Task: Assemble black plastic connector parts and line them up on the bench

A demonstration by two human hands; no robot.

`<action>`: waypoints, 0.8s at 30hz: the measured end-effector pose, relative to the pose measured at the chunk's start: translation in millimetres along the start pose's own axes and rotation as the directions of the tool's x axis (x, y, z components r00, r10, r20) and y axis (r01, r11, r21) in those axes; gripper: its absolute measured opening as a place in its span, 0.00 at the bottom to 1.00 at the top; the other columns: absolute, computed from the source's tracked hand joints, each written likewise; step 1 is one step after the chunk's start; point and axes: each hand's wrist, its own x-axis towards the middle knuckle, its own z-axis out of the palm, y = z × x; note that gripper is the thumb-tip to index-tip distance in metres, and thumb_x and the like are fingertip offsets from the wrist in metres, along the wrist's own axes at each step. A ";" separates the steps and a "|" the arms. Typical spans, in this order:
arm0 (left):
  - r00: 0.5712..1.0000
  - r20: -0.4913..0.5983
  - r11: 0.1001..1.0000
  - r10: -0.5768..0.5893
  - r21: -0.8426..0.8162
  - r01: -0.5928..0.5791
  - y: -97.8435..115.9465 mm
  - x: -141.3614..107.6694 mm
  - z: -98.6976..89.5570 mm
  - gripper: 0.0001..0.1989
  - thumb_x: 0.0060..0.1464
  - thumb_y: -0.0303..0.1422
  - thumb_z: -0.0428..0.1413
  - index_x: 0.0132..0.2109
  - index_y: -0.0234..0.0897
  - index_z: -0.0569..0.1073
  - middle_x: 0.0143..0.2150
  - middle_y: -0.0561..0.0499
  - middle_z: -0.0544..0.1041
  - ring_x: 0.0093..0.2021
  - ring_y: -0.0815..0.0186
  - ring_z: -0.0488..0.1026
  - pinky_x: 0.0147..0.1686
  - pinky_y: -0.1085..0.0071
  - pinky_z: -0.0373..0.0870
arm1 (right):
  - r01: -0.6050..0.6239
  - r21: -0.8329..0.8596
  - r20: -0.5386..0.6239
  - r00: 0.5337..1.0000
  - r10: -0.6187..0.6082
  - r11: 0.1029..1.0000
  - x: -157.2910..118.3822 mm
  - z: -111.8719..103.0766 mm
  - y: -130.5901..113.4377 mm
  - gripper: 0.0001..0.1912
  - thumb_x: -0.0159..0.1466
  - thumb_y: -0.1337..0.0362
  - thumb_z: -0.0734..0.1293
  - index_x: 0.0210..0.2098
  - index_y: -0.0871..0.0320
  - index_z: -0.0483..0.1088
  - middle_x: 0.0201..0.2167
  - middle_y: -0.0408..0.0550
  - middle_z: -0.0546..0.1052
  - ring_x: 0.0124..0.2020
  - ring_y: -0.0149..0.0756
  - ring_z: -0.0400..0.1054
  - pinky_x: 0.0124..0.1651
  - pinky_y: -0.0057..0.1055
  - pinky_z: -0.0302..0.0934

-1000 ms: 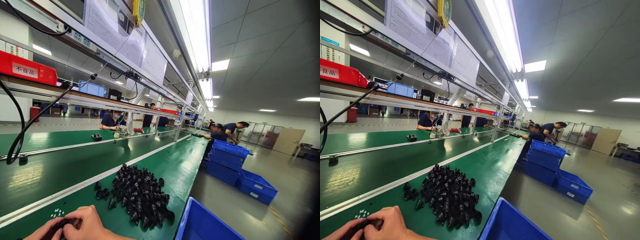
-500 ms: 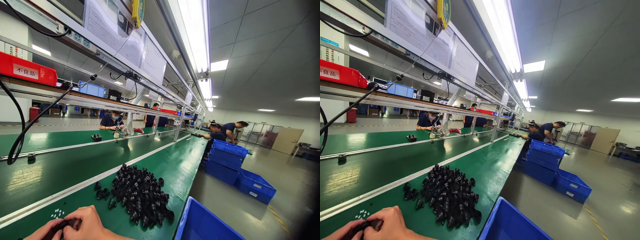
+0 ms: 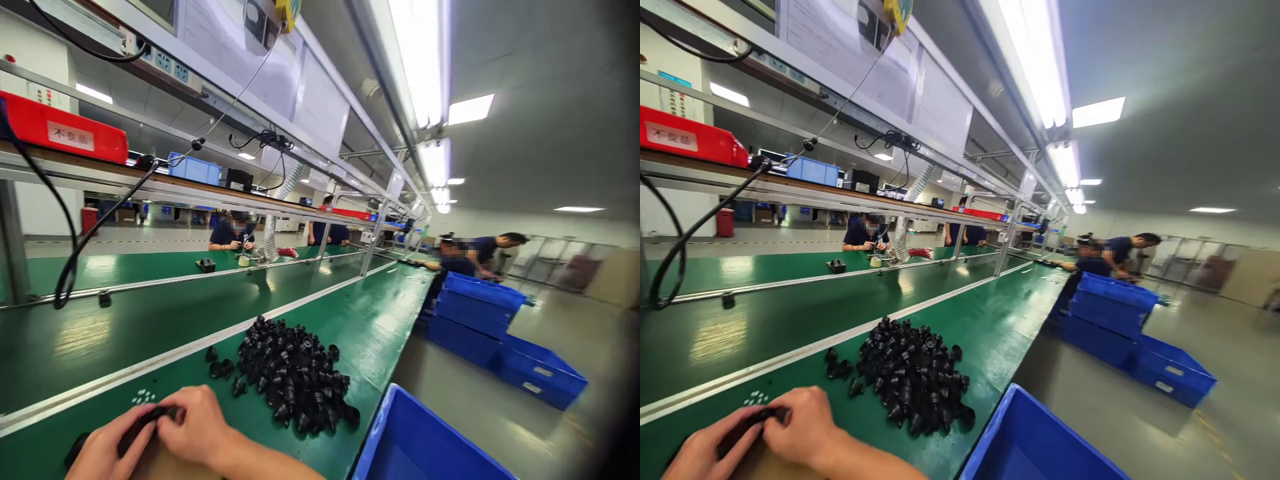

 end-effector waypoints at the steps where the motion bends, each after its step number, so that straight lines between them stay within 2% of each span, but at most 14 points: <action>1: 1.000 0.030 1.000 0.005 0.025 -0.006 5.1 2.3 -5.2 0.15 0.60 0.42 0.56 0.48 0.44 0.82 0.46 0.52 0.85 0.45 0.58 0.83 0.45 0.73 0.81 | -0.016 -0.100 -0.018 1.000 0.015 0.995 2.3 -8.5 1.1 0.13 0.56 0.65 0.73 0.41 0.47 0.81 0.31 0.34 0.81 0.34 0.32 0.76 0.38 0.20 0.64; 2: 1.000 0.022 0.998 0.011 0.054 -0.012 9.4 5.2 -11.1 0.16 0.61 0.43 0.56 0.50 0.43 0.81 0.48 0.50 0.84 0.47 0.57 0.82 0.48 0.70 0.81 | -0.033 -0.136 -0.037 0.999 0.028 0.990 4.9 -17.0 4.3 0.12 0.59 0.67 0.71 0.41 0.48 0.80 0.34 0.37 0.81 0.38 0.33 0.76 0.41 0.21 0.64; 5: 1.000 -0.013 0.983 -0.012 0.185 0.014 11.1 15.4 -30.1 0.17 0.64 0.42 0.52 0.50 0.39 0.79 0.50 0.45 0.82 0.51 0.55 0.79 0.53 0.60 0.79 | -0.100 -0.165 -0.065 0.994 0.090 0.981 16.0 -35.0 24.3 0.15 0.64 0.74 0.62 0.42 0.58 0.79 0.39 0.52 0.79 0.43 0.43 0.73 0.46 0.32 0.65; 8: 0.993 0.031 0.949 -0.116 0.299 0.102 -1.0 21.2 -45.5 0.14 0.64 0.35 0.50 0.47 0.36 0.78 0.49 0.41 0.80 0.50 0.53 0.78 0.52 0.56 0.76 | -0.098 -0.257 -0.080 0.994 0.080 0.961 26.3 -35.8 41.1 0.20 0.61 0.78 0.60 0.47 0.62 0.78 0.48 0.60 0.74 0.50 0.49 0.68 0.51 0.37 0.66; 10: 0.981 0.070 0.932 -0.182 0.331 0.149 -8.6 21.6 -50.2 0.12 0.64 0.32 0.51 0.46 0.35 0.78 0.47 0.41 0.80 0.49 0.53 0.77 0.52 0.56 0.75 | -0.008 -0.286 -0.069 0.998 -0.012 0.958 28.9 -28.7 41.3 0.23 0.61 0.78 0.61 0.52 0.60 0.76 0.52 0.58 0.71 0.53 0.47 0.65 0.55 0.37 0.65; 13: 0.973 0.100 0.934 -0.208 0.315 0.168 -12.7 20.1 -48.2 0.11 0.62 0.27 0.52 0.47 0.35 0.78 0.47 0.42 0.79 0.50 0.54 0.75 0.54 0.57 0.72 | 0.130 -0.151 0.006 0.991 -0.131 0.980 27.7 -11.9 29.7 0.21 0.66 0.75 0.60 0.55 0.58 0.75 0.51 0.55 0.71 0.52 0.42 0.66 0.56 0.33 0.64; 15: 0.975 0.114 0.944 -0.191 0.293 0.151 -11.2 19.4 -43.5 0.13 0.61 0.24 0.52 0.49 0.34 0.78 0.48 0.42 0.79 0.51 0.55 0.74 0.55 0.58 0.71 | 0.151 -0.072 0.088 0.986 -0.145 0.986 26.7 0.1 22.4 0.22 0.68 0.73 0.61 0.58 0.57 0.73 0.50 0.53 0.71 0.51 0.39 0.67 0.56 0.30 0.64; 18: 0.976 0.130 0.946 -0.177 0.297 0.132 -7.4 20.4 -36.8 0.15 0.62 0.23 0.52 0.52 0.35 0.79 0.47 0.42 0.78 0.50 0.55 0.72 0.54 0.58 0.70 | 0.147 -0.109 0.187 0.974 -0.125 0.983 28.1 13.1 19.4 0.25 0.69 0.70 0.63 0.65 0.56 0.67 0.50 0.53 0.69 0.51 0.41 0.67 0.55 0.34 0.64; 21: 0.972 0.141 0.938 -0.189 0.317 0.137 -5.2 22.9 -34.4 0.15 0.64 0.25 0.52 0.52 0.37 0.80 0.45 0.43 0.77 0.48 0.56 0.72 0.51 0.60 0.70 | 0.163 -0.173 0.213 0.969 -0.125 0.971 30.5 17.1 21.5 0.26 0.70 0.69 0.63 0.68 0.55 0.64 0.49 0.54 0.67 0.50 0.44 0.65 0.53 0.38 0.64; 24: 0.971 0.153 0.934 -0.184 0.334 0.125 -4.7 25.2 -35.3 0.14 0.65 0.26 0.52 0.49 0.39 0.82 0.44 0.44 0.77 0.47 0.56 0.72 0.50 0.61 0.70 | 0.206 -0.174 0.223 0.961 -0.166 0.963 30.7 15.2 21.6 0.27 0.72 0.68 0.62 0.69 0.50 0.63 0.48 0.52 0.66 0.48 0.43 0.65 0.52 0.38 0.64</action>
